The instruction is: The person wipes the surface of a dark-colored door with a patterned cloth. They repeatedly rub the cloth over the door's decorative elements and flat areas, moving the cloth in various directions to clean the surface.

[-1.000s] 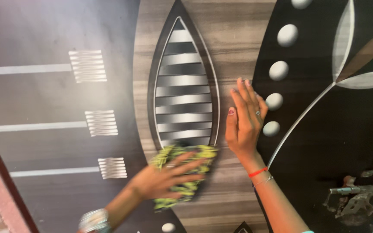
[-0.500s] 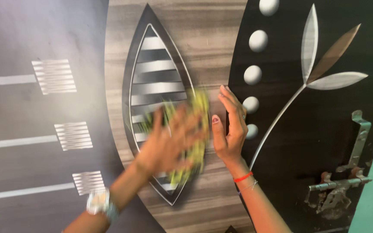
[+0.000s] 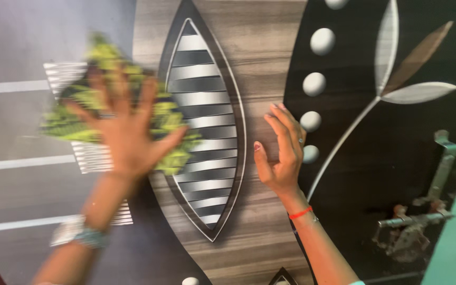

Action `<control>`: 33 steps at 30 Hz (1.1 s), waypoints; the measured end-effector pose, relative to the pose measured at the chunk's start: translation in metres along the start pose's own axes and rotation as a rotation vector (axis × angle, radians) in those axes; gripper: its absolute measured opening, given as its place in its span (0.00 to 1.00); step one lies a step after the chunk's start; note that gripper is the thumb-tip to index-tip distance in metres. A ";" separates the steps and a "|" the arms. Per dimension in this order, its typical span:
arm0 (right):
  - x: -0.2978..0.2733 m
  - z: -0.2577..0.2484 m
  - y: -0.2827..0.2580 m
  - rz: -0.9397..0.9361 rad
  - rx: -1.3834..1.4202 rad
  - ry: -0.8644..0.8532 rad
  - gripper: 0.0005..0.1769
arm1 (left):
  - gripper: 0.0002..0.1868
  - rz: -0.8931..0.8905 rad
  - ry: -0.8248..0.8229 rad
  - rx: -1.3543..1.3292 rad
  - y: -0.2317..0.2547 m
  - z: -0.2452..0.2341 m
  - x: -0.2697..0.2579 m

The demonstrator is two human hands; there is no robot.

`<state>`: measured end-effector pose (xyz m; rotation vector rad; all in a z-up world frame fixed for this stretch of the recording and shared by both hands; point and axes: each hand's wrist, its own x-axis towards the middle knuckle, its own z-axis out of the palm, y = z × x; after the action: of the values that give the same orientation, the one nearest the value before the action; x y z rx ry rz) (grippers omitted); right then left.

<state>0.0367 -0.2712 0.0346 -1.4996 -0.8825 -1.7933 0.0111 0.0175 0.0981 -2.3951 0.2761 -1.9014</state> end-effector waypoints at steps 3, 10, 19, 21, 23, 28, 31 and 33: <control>-0.002 -0.003 -0.002 0.035 0.018 -0.038 0.24 | 0.54 0.148 -0.082 -0.092 0.084 0.028 -0.013; -0.067 -0.016 -0.039 0.055 -0.024 -0.204 0.34 | 0.46 0.285 -0.253 -0.249 0.150 0.041 -0.094; 0.010 0.040 -0.049 0.067 -0.242 -0.369 0.40 | 0.40 0.242 -0.066 -0.116 0.084 0.022 -0.008; 0.052 0.045 -0.051 0.036 -0.299 -0.310 0.39 | 0.36 0.225 0.047 -0.184 0.067 0.013 0.037; 0.079 0.044 -0.058 0.023 -0.309 -0.248 0.38 | 0.34 0.183 0.088 -0.195 0.059 0.004 0.053; 0.035 0.016 -0.084 -0.040 0.038 -0.219 0.33 | 0.38 0.349 0.015 -0.135 0.087 0.021 -0.005; -0.035 0.008 -0.105 0.091 0.181 -0.308 0.35 | 0.37 0.535 -0.029 -0.382 0.102 0.030 -0.056; -0.069 0.008 -0.106 0.154 0.186 -0.283 0.37 | 0.30 0.533 -0.310 -0.630 0.097 0.028 -0.084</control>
<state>-0.0343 -0.2005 -0.0431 -1.6741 -1.0099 -1.3706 0.0103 -0.0639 -0.0052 -2.5198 1.4942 -1.3033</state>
